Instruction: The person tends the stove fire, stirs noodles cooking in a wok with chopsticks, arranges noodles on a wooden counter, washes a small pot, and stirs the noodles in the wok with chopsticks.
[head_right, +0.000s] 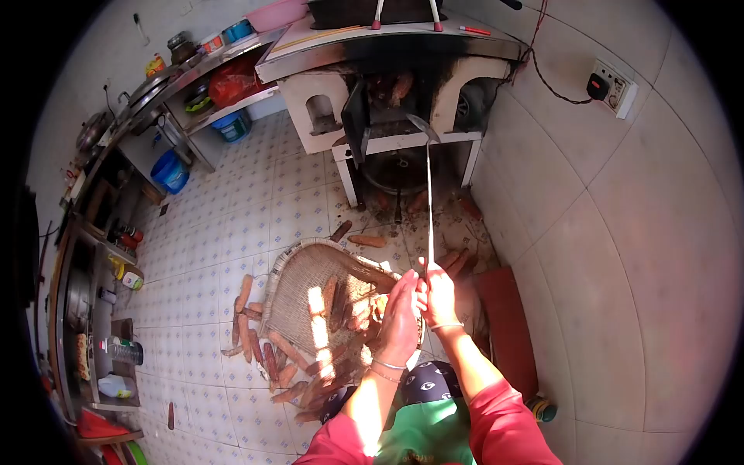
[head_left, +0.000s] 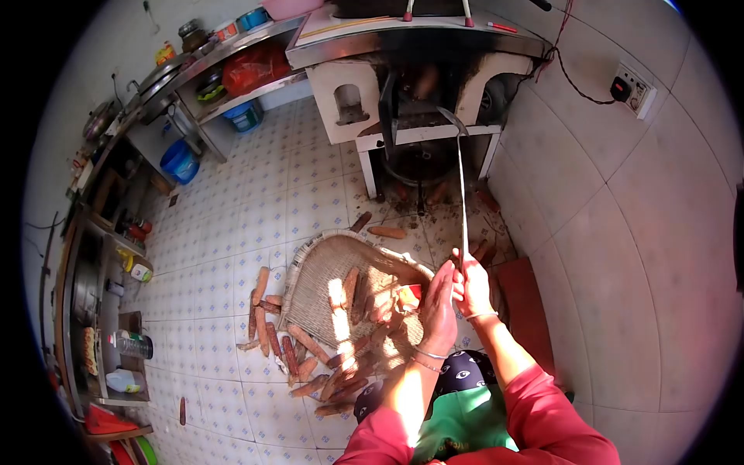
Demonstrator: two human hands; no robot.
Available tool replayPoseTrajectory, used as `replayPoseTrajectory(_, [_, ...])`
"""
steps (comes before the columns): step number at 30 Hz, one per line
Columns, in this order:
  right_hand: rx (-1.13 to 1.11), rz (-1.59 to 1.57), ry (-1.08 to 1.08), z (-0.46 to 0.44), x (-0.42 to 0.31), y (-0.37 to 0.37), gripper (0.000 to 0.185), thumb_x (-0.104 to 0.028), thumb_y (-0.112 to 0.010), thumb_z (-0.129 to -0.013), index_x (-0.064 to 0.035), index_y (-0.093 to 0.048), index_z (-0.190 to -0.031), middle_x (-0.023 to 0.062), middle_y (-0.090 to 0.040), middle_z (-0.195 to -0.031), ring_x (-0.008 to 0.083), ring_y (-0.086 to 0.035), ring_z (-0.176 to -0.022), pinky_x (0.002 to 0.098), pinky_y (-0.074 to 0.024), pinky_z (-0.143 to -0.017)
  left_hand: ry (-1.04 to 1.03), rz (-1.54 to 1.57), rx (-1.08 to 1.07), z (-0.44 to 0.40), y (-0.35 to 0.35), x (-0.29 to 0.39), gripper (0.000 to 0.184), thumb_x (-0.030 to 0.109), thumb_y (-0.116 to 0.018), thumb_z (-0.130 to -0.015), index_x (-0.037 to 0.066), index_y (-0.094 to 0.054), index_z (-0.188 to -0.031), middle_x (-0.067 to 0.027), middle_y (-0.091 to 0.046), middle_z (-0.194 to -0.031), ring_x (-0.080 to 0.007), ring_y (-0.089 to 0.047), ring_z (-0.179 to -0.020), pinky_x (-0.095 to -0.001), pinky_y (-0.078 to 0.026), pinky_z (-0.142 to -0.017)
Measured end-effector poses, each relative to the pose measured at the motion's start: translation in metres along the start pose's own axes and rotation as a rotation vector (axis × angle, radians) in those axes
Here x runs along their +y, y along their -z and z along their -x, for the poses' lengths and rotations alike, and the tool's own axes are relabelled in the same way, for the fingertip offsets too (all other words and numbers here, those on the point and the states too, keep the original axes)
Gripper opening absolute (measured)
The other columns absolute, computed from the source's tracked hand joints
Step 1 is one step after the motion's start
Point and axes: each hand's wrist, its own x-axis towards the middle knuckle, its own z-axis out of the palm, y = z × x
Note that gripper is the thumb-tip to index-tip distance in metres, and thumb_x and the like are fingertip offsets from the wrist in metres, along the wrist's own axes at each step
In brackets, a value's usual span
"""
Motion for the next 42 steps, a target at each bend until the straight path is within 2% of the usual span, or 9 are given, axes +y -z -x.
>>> replayPoseTrajectory(7, [0.071,-0.043,-0.042,-0.067,0.008,-0.063,0.028,-0.031,-0.046,-0.092,-0.0094,-0.056,-0.107,-0.0037,-0.039,-0.056,0.0038,-0.028,-0.040,0.0184,-0.0227,-0.035,-0.225,-0.132,-0.056,-0.031,0.010,0.020,0.045,0.023,-0.039,-0.097,-0.001,-0.032,-0.135,-0.0074,-0.034,-0.138,-0.0155,-0.034,-0.125,-0.0287,-0.024,-0.105])
replayPoseTrajectory(10, [0.082,0.137,0.081,-0.109,0.005,-0.064,0.032,-0.033,-0.048,-0.092,-0.0083,-0.058,-0.110,-0.0045,-0.041,-0.059,0.0037,-0.033,-0.044,0.0180,-0.0271,-0.039,-0.507,-0.721,-0.171,-0.073,0.010,0.038,0.046,0.026,-0.039,-0.096,0.000,-0.034,-0.134,-0.0119,-0.030,-0.141,-0.0220,-0.028,-0.130,-0.0307,-0.022,-0.106])
replayPoseTrajectory(12, [0.105,0.212,0.108,-0.132,-0.001,-0.070,0.039,-0.040,-0.046,-0.091,-0.0103,-0.058,-0.113,-0.0082,-0.035,-0.058,0.0039,-0.029,-0.046,0.0206,-0.0240,-0.042,-0.408,-0.609,-0.181,-0.111,0.013,0.036,0.045,0.026,-0.038,-0.097,0.001,-0.034,-0.134,-0.0098,-0.030,-0.141,-0.0189,-0.029,-0.129,-0.0298,-0.023,-0.106])
replayPoseTrajectory(17, [-0.191,-0.236,-0.109,-0.185,0.003,-0.062,0.052,-0.047,-0.043,-0.091,-0.0135,-0.041,-0.130,-0.0067,-0.036,-0.056,0.0046,-0.029,-0.039,0.0190,-0.0250,-0.035,-0.639,-0.732,-0.220,-0.144,0.012,0.042,0.042,0.022,-0.040,-0.096,-0.001,-0.037,-0.131,-0.0097,-0.034,-0.138,-0.0173,-0.033,-0.125,-0.0283,-0.027,-0.103])
replayPoseTrajectory(25, [-0.115,-0.136,-0.143,-0.226,-0.045,-0.080,0.039,-0.037,-0.044,-0.093,-0.0068,-0.047,-0.117,-0.0023,-0.040,-0.058,0.0047,-0.028,-0.040,0.0193,-0.0237,-0.034,-0.580,-0.764,-0.209,-0.191,0.000,0.042,0.043,0.024,-0.041,-0.096,-0.003,-0.038,-0.129,-0.0089,-0.032,-0.138,-0.0177,-0.034,-0.124,-0.0286,-0.027,-0.103])
replayPoseTrajectory(33, [-0.049,0.089,0.088,-0.191,-0.039,-0.052,0.027,-0.027,-0.049,-0.092,-0.0045,-0.054,-0.107,0.0000,-0.046,-0.059,0.0059,-0.033,-0.038,0.0206,-0.0270,-0.033,-0.363,-0.774,-0.178,-0.149,-0.016,0.041,0.041,0.021,-0.042,-0.096,-0.001,-0.038,-0.130,-0.0092,-0.036,-0.137,-0.0185,-0.035,-0.125,-0.0292,-0.027,-0.104])
replayPoseTrajectory(35, [-0.006,0.298,0.229,-0.180,-0.036,-0.037,0.017,-0.018,-0.052,-0.090,-0.0031,-0.057,-0.097,-0.0022,-0.046,-0.059,0.0048,-0.037,-0.044,0.0193,-0.0314,-0.039,-0.396,-0.711,-0.224,-0.145,-0.010,0.020,0.042,0.020,-0.042,-0.095,-0.001,-0.036,-0.131,-0.0109,-0.038,-0.136,-0.0190,-0.035,-0.126,-0.0297,-0.027,-0.104])
replayPoseTrajectory(39, [0.091,0.708,0.525,-0.166,-0.044,-0.004,0.038,-0.011,-0.059,-0.083,0.0018,-0.053,-0.117,-0.0012,-0.055,-0.075,0.0052,-0.047,-0.065,0.0197,-0.0408,-0.058,-0.167,-0.517,-0.188,-0.133,-0.022,0.002,0.047,0.018,-0.043,-0.095,-0.004,-0.028,-0.134,-0.0144,-0.032,-0.138,-0.0196,-0.030,-0.129,-0.0304,-0.024,-0.106])
replayPoseTrajectory(42, [0.069,0.882,0.521,-0.156,-0.062,0.020,0.039,-0.012,-0.059,-0.082,-0.0019,-0.053,-0.119,0.0016,-0.059,-0.083,0.0075,-0.049,-0.071,0.0216,-0.0430,-0.066,-0.161,-0.443,-0.286,-0.134,-0.026,-0.021,0.049,0.019,-0.043,-0.095,-0.001,-0.027,-0.136,-0.0123,-0.031,-0.140,-0.0192,-0.030,-0.129,-0.0301,-0.025,-0.106])
